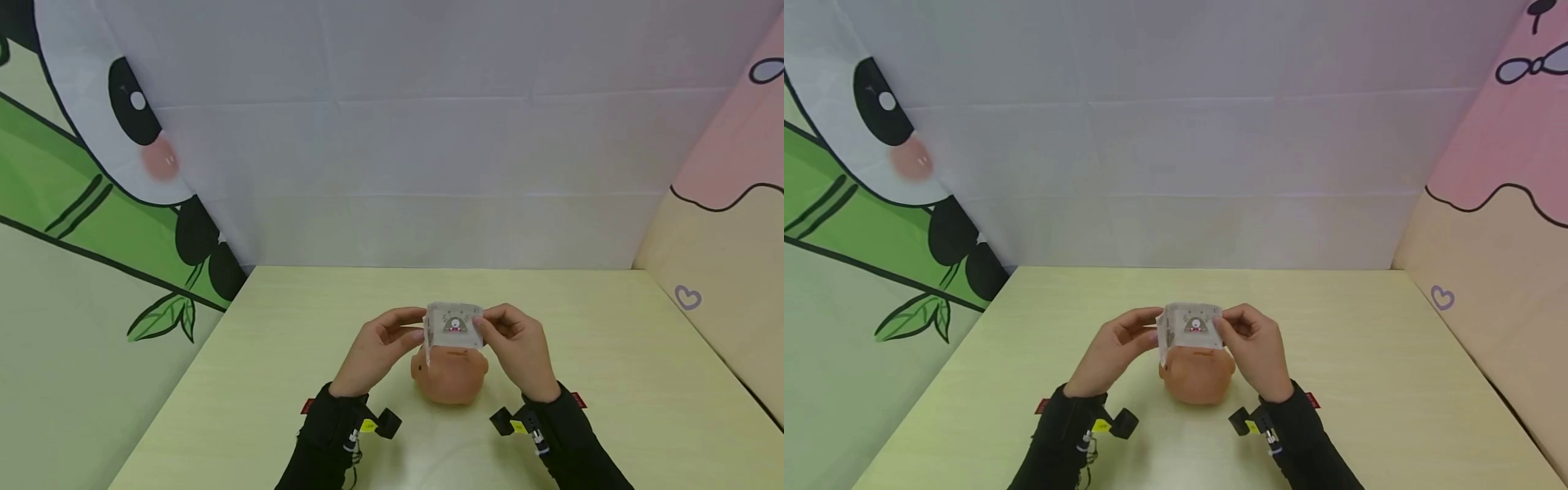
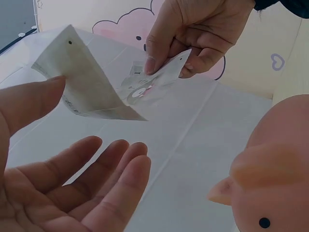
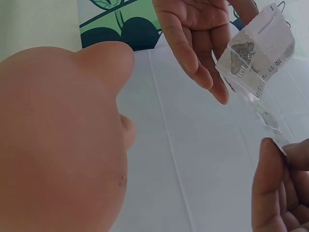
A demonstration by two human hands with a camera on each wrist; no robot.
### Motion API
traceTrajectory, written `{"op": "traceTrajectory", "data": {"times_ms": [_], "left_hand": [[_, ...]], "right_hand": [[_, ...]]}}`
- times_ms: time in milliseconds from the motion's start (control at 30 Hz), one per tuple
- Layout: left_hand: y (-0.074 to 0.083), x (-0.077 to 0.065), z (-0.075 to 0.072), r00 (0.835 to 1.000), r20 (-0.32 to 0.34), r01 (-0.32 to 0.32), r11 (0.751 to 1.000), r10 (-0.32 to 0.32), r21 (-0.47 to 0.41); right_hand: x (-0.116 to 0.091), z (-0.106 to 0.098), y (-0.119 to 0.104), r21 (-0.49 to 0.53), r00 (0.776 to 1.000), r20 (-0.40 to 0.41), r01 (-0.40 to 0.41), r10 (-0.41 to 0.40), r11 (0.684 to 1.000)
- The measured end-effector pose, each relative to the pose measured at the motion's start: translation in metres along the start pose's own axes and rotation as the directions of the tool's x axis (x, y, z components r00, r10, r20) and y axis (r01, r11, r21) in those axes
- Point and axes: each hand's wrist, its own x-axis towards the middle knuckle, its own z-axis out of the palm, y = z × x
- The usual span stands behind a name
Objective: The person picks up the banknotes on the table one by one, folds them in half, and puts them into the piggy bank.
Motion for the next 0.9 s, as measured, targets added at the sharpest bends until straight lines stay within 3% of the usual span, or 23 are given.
{"op": "traceTrajectory", "data": {"times_ms": [500, 900], "left_hand": [[0.001, -0.009, 0.004, 0.998, 0.048, 0.027, 1.000, -0.027, -0.011], [0.005, -0.019, 0.006, 0.998, 0.056, -0.004, 1.000, 0.004, 0.011]], "right_hand": [[-0.011, 0.006, -0.011, -0.006, 0.999, 0.017, 0.030, -0.029, 1.000], [-0.022, 0.015, -0.021, 0.022, 0.997, 0.045, 0.060, -0.061, 0.998]]}}
